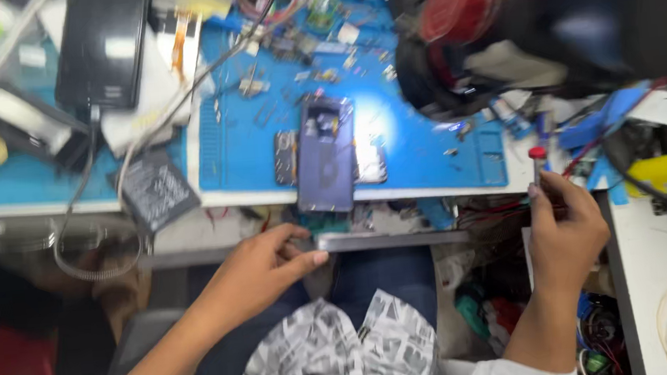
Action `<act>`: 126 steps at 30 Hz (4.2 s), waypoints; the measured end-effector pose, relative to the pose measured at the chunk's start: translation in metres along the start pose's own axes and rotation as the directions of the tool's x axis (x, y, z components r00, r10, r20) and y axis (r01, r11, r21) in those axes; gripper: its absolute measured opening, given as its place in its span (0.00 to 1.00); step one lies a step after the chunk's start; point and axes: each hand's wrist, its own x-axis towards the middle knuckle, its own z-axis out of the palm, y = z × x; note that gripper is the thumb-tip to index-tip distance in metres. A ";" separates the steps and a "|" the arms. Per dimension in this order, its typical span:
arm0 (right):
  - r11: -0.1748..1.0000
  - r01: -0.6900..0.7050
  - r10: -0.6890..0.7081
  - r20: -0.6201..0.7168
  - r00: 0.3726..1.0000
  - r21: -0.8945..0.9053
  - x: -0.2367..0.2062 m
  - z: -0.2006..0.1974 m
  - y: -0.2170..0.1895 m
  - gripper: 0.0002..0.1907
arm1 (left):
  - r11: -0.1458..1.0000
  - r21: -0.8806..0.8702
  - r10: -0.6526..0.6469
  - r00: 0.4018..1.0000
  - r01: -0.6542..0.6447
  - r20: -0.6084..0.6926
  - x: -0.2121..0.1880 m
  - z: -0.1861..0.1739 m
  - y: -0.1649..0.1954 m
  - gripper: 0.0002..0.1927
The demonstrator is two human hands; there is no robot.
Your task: The person repairs a disassembled smartphone on a cluttered workbench. They use a screwdriver to manipulate internal components and connectors, then reassemble the device by aligning and snapping the casing together.
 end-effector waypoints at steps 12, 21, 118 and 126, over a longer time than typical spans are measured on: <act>0.917 0.158 -0.118 0.130 0.984 -0.366 0.077 0.019 0.021 0.10 | 0.807 -0.542 -0.201 0.972 0.234 0.120 0.015 0.014 -0.012 0.28; 0.700 0.346 -0.267 0.220 0.938 -0.625 0.107 0.049 0.018 0.09 | 0.652 -0.728 -0.219 0.972 0.213 0.088 0.023 0.026 0.012 0.24; 0.841 -0.149 -0.091 0.408 0.908 0.520 0.041 0.187 -0.090 0.07 | 0.773 0.310 0.632 0.621 -0.554 -0.464 0.092 -0.043 0.005 0.10; 0.844 -0.167 -0.072 0.416 0.907 0.509 0.042 0.191 -0.087 0.07 | 0.772 0.304 0.632 0.620 -0.559 -0.465 0.096 -0.044 0.003 0.11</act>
